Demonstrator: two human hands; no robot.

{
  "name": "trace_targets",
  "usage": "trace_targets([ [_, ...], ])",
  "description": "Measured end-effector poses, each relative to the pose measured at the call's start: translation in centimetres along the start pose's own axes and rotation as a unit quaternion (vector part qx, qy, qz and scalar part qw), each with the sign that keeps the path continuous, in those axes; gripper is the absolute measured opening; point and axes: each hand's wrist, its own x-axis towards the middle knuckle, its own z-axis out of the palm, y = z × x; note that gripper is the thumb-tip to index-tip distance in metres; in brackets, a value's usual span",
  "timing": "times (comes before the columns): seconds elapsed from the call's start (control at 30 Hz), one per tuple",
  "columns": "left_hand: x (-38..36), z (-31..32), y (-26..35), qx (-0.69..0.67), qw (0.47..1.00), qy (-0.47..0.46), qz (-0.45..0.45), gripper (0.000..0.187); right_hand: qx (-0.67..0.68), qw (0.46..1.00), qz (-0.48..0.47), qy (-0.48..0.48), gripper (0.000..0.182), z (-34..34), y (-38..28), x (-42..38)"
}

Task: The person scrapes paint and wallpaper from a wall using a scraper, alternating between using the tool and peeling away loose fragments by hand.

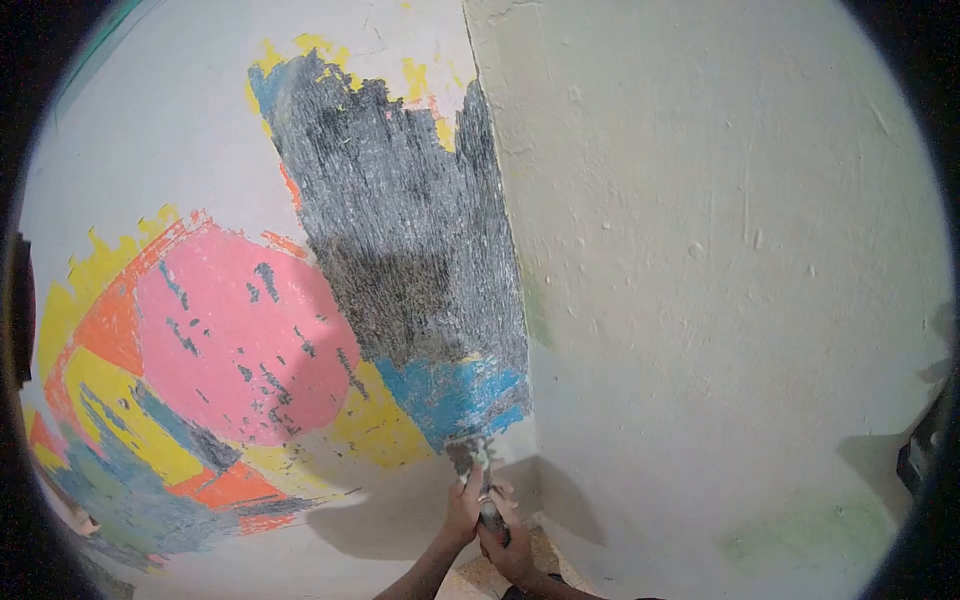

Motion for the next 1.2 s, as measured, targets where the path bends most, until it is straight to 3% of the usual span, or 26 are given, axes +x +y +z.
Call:
trace_targets([
  [0.13,1.4,2.6,5.6,-0.071,0.995,-0.048,0.045,0.056,0.143,0.990,-0.013,-0.003,0.057,-0.3,-4.3,2.2],
  [0.2,1.8,4.5,9.3,-0.088,0.993,-0.048,0.070,0.059,0.222,0.968,-0.087,-0.076,0.056,-1.0,-7.7,4.4],
  [0.33,3.5,7.6,16.4,-0.090,0.980,-0.101,0.144,0.057,0.354,0.924,-0.032,-0.137,0.059,-1.2,-15.0,7.6],
  [0.4,4.7,9.2,19.6,-0.097,0.978,-0.099,0.154,0.053,0.443,0.879,-0.004,-0.175,0.046,-1.6,-17.1,9.8],
  [0.47,6.0,10.4,22.6,-0.125,0.974,-0.110,0.156,0.050,0.430,0.883,-0.010,-0.189,0.040,-1.7,-20.5,12.1],
  [0.53,6.7,11.6,25.4,-0.087,0.970,-0.077,0.212,0.042,0.416,0.887,-0.016,-0.201,0.035,-1.6,-23.0,13.7],
  [0.6,6.6,12.8,27.0,-0.125,0.967,-0.077,0.206,0.038,0.483,0.843,-0.023,-0.235,0.029,-1.2,-24.2,14.8],
  [0.67,6.6,13.1,27.0,-0.163,0.964,-0.075,0.199,0.035,0.482,0.841,-0.031,-0.243,0.028,-1.4,-23.5,14.8],
  [1.03,6.6,13.5,26.9,-0.067,0.968,-0.028,0.238,0.035,0.465,0.852,-0.030,-0.239,0.022,-1.6,-24.3,15.4],
  [1.2,7.3,14.2,29.0,-0.081,0.957,-0.062,0.270,0.034,0.491,0.818,-0.071,-0.290,0.025,-1.5,-25.3,17.1],
])
